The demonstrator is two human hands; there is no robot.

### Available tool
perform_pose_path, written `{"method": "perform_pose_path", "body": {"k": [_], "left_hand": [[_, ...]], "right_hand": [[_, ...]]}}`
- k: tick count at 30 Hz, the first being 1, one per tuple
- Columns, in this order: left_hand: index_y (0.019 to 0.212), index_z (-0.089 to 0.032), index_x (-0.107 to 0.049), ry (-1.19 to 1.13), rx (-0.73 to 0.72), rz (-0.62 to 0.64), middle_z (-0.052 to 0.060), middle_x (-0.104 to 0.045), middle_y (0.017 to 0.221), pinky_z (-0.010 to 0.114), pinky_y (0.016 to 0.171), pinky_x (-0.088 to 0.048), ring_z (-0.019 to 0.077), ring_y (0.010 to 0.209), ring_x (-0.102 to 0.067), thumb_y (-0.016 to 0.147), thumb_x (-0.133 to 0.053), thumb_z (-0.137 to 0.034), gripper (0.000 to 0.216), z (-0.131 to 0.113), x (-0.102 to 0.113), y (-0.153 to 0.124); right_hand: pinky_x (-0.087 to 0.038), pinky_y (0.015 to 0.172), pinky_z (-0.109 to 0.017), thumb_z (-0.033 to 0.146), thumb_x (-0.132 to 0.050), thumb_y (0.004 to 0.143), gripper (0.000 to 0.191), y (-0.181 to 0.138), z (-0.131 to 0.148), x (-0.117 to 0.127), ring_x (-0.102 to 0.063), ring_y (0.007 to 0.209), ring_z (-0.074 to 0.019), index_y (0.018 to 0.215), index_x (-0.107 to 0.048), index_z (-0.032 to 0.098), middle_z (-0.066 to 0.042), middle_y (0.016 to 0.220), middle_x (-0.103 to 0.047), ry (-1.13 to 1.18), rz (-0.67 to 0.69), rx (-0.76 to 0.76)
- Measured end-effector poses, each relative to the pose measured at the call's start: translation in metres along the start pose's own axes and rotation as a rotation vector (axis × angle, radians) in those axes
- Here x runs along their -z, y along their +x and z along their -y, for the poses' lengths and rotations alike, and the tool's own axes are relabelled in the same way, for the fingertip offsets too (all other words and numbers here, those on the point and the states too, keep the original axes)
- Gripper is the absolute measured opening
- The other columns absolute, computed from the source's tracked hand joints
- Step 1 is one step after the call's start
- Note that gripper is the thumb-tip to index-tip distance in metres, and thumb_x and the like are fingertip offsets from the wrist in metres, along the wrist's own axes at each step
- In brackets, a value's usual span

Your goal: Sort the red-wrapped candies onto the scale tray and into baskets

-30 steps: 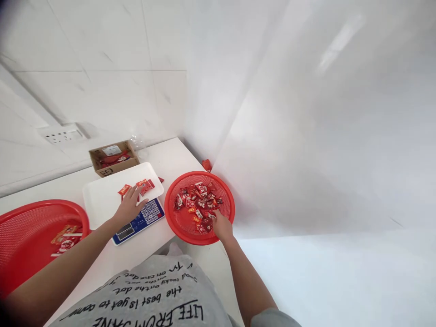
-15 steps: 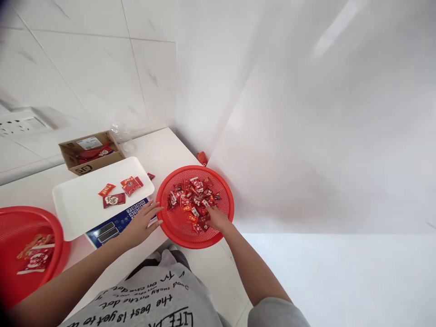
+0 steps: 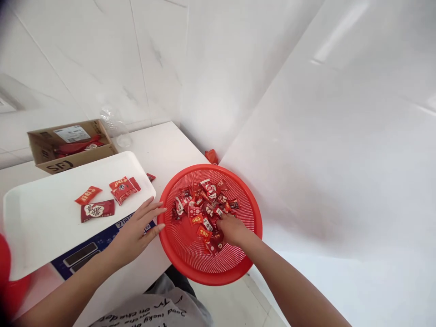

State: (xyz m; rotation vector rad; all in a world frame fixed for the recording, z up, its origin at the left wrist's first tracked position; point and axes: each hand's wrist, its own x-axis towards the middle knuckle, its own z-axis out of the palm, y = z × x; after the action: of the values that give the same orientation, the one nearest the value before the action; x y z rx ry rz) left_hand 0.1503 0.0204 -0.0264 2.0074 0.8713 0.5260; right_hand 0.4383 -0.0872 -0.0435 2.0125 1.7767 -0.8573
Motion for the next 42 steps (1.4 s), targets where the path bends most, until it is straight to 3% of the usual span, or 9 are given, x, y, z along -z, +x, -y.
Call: {"method": "perform_pose_path", "body": {"k": [5,8,14,19,22,26,32,37,42], "left_hand": [[0.120,-0.022,-0.061,0.125,-0.028,0.029,0.007,-0.056,0.134,0.050,0.113,-0.030,0.0278,0.139,-0.031,0.090,-0.046,-0.037,0.036,-0.012,0.003,0.002],[0.119,-0.023,-0.060,0.039,0.019,0.086,0.007,-0.057,0.133,0.048,0.113,-0.030,0.0277,0.138,-0.034,0.089,-0.048,-0.036,0.035,-0.034,0.009,-0.001],[0.130,-0.021,-0.049,-0.557,0.237,0.158,0.012,-0.059,0.129,0.042,0.100,-0.044,0.0248,0.117,-0.056,0.082,-0.060,-0.042,0.053,-0.098,0.030,-0.004],[0.102,-0.016,-0.059,-0.848,0.401,0.067,0.007,-0.067,0.093,0.033,0.076,-0.051,0.0156,0.077,-0.062,0.077,-0.065,-0.050,0.043,-0.125,0.054,-0.018],[0.095,-0.017,-0.060,-0.930,0.460,-0.033,0.002,-0.064,0.084,0.029,0.074,-0.049,0.0117,0.071,-0.059,0.072,-0.071,-0.048,0.040,-0.119,0.063,-0.033],[0.094,-0.018,-0.061,-0.925,0.519,-0.063,0.003,-0.065,0.087,0.028,0.075,-0.047,0.0125,0.077,-0.060,0.073,-0.072,-0.045,0.036,-0.103,0.065,-0.054],[0.088,-0.016,-0.062,-0.841,0.569,-0.178,0.005,-0.067,0.084,0.025,0.067,-0.046,0.0129,0.072,-0.060,0.068,-0.074,-0.048,0.040,-0.077,0.066,-0.069],[0.096,-0.015,-0.060,-0.636,0.634,-0.332,0.008,-0.069,0.087,0.027,0.068,-0.049,0.0136,0.070,-0.062,0.072,-0.065,-0.050,0.042,-0.042,0.090,-0.055],[0.106,-0.014,-0.059,-0.255,0.661,-0.432,0.013,-0.069,0.099,0.037,0.079,-0.049,0.0238,0.089,-0.065,0.081,-0.055,-0.039,0.035,-0.003,0.124,-0.021]], "right_hand": [[-0.038,0.061,-0.028,0.021,-0.071,0.064,0.025,-0.008,0.012,0.021,-0.060,0.085,-0.0284,0.087,-0.061,0.020,-0.009,0.091,-0.065,-0.024,0.104,-0.074],[-0.036,0.057,-0.026,0.026,-0.066,0.071,0.019,-0.024,0.026,0.046,-0.058,0.072,-0.0211,0.083,-0.053,0.021,-0.003,0.080,-0.063,0.235,0.026,-0.089],[-0.042,0.065,-0.028,0.039,-0.065,0.075,0.025,-0.070,0.091,0.109,-0.055,0.071,-0.0152,0.086,-0.051,0.021,0.002,0.079,-0.058,0.946,-0.158,0.190],[-0.044,0.069,-0.030,0.042,-0.065,0.076,0.027,-0.084,0.142,0.122,-0.056,0.074,-0.0148,0.088,-0.055,0.020,0.001,0.080,-0.058,1.195,-0.197,0.363],[-0.043,0.065,-0.029,0.044,-0.062,0.078,0.026,-0.077,0.160,0.111,-0.053,0.068,-0.0130,0.086,-0.056,0.019,0.002,0.075,-0.055,1.234,-0.231,0.426],[-0.042,0.062,-0.028,0.043,-0.061,0.078,0.025,-0.067,0.176,0.092,-0.052,0.063,-0.0128,0.077,-0.054,0.019,0.002,0.067,-0.055,1.200,-0.221,0.471],[-0.043,0.064,-0.030,0.041,-0.061,0.076,0.027,-0.058,0.191,0.077,-0.055,0.064,-0.0138,0.088,-0.059,0.017,0.000,0.070,-0.059,1.222,-0.055,0.431],[-0.047,0.076,-0.034,0.043,-0.062,0.075,0.042,-0.060,0.180,0.073,-0.061,0.078,-0.0172,0.109,-0.059,0.018,-0.003,0.086,-0.063,1.235,-0.064,0.321],[-0.049,0.081,-0.036,0.042,-0.063,0.073,0.038,-0.069,0.159,0.064,-0.061,0.086,-0.0203,0.103,-0.062,0.019,-0.006,0.094,-0.065,1.233,-0.090,0.221]]}}
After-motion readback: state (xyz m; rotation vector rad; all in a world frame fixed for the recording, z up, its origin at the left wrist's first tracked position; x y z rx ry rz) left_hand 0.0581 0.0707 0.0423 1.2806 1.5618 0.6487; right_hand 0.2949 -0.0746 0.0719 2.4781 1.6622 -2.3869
